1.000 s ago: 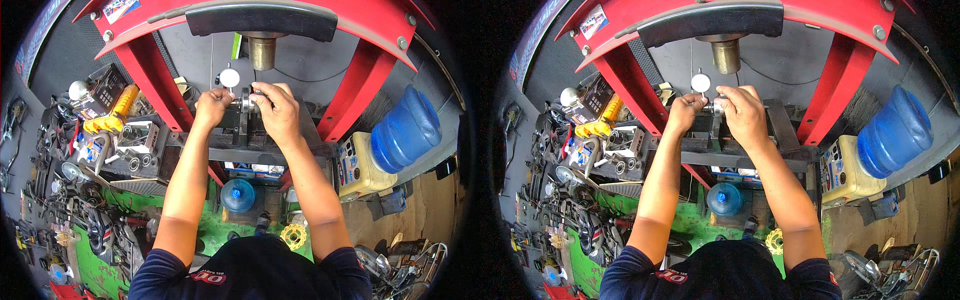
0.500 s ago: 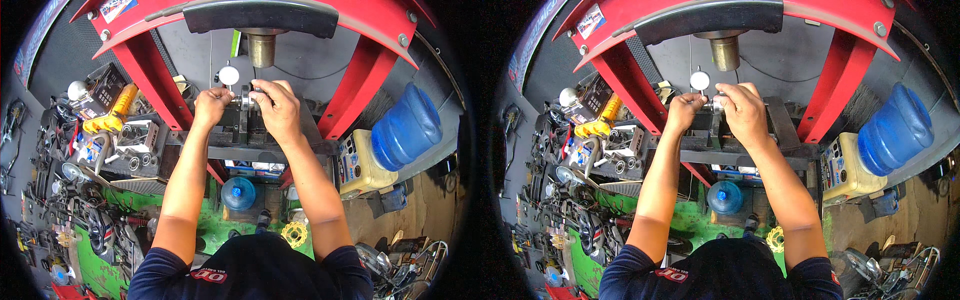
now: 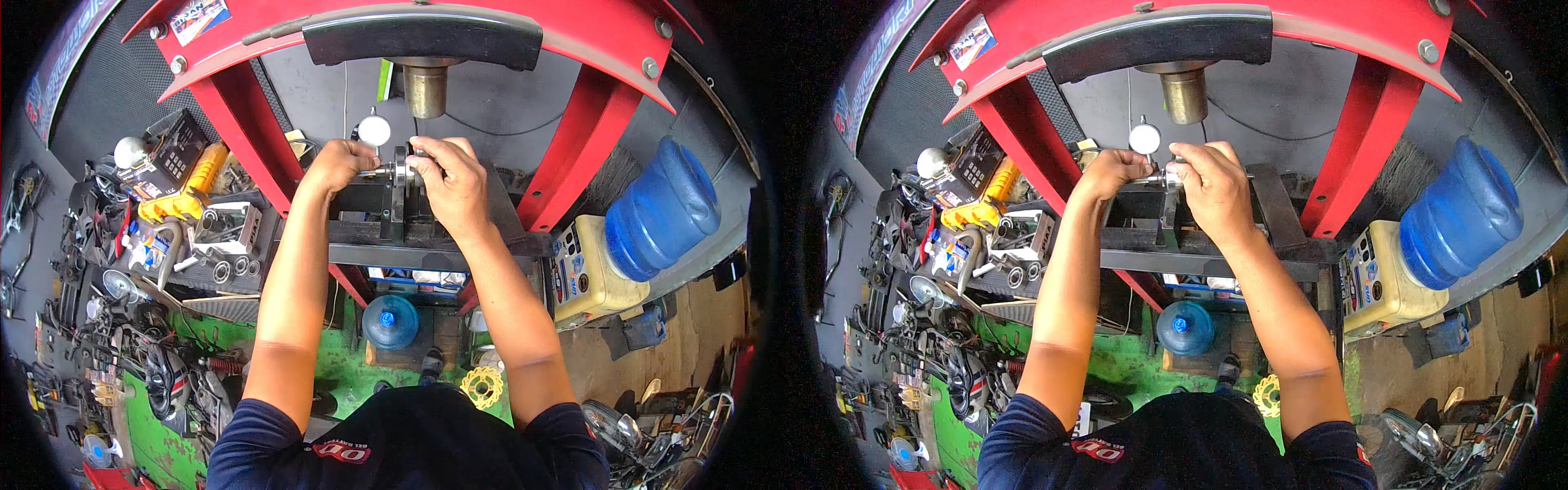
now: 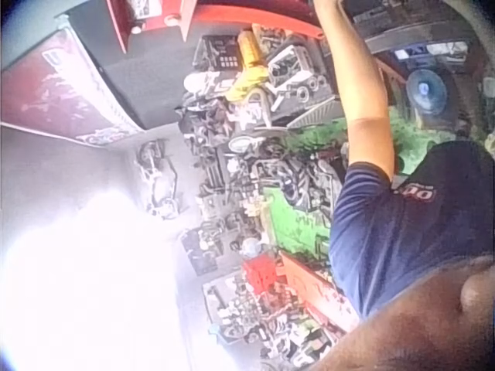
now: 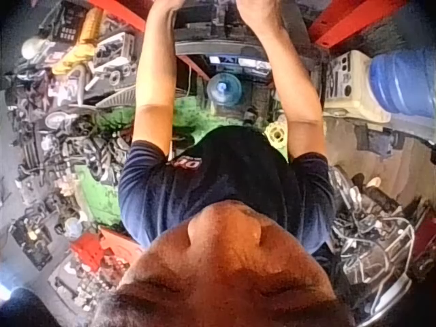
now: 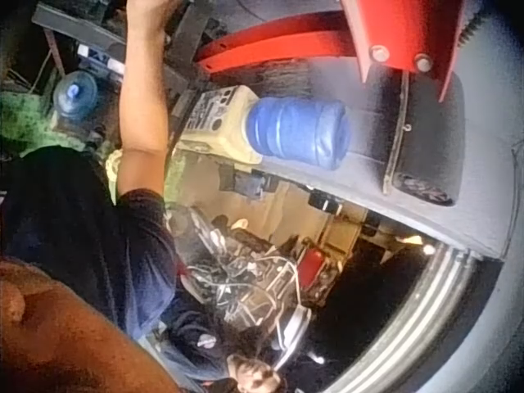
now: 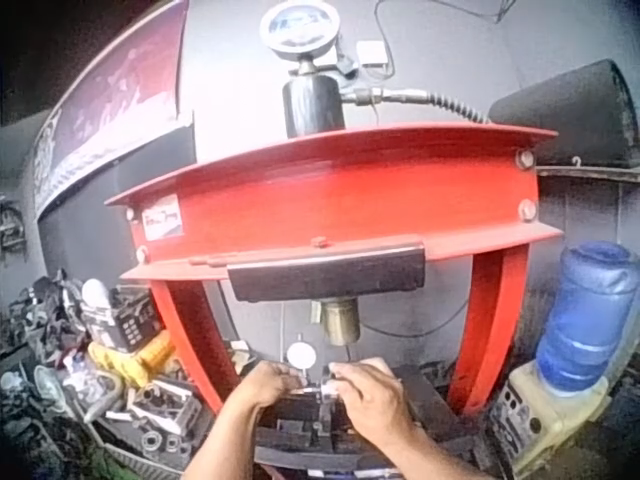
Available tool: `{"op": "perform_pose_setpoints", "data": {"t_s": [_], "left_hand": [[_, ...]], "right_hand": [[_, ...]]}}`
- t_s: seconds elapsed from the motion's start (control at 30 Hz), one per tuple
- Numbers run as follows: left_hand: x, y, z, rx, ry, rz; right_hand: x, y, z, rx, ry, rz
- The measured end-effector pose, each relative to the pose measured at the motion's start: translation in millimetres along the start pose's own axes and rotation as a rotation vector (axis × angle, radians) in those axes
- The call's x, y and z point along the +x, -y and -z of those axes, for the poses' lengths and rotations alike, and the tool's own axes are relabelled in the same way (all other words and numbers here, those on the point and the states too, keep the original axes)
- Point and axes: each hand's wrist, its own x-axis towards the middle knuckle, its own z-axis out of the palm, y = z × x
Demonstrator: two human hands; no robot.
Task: Using a dial gauge to measure the runout and alignment of a motorcycle crankshaft on a stand.
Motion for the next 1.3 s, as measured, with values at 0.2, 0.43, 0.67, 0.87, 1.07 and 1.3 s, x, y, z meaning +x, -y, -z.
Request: {"op": "perform_pose_setpoints", "data": {"t_s": [0.2,0.43,0.67,0.87,1.07,1.3], "left_hand": [[-1.2,-1.1,-5.2,-0.075,0.038,-0.010],[-0.2,-3.9,-2.2,-0.009,0.056,-0.023],[4.3,-1.2,6.0,-0.105,0.068,0.016],[4.1,-2.1,-0.2,-0.076,0.101,-0.005],[4.6,-2.1,-0.3,-0.003,0.080,-0.012],[7.8,-6.6,5.1,-0.025,0.113,-0.008]], "right_hand": [[1.0,-3.9,1.8,-0.006,-0.009,0.015],[1.0,-1.3,3.8,-0.017,-0.008,0.036],[-0.8,-0.7,3.2,-0.014,-0.009,0.034],[1.3,0.8,4.3,-0.007,-0.012,0.030],[1.5,0.4,4.3,0.000,-0.025,0.041],[-0.6,-1.6,6.3,-0.013,-0.009,0.050]]}}
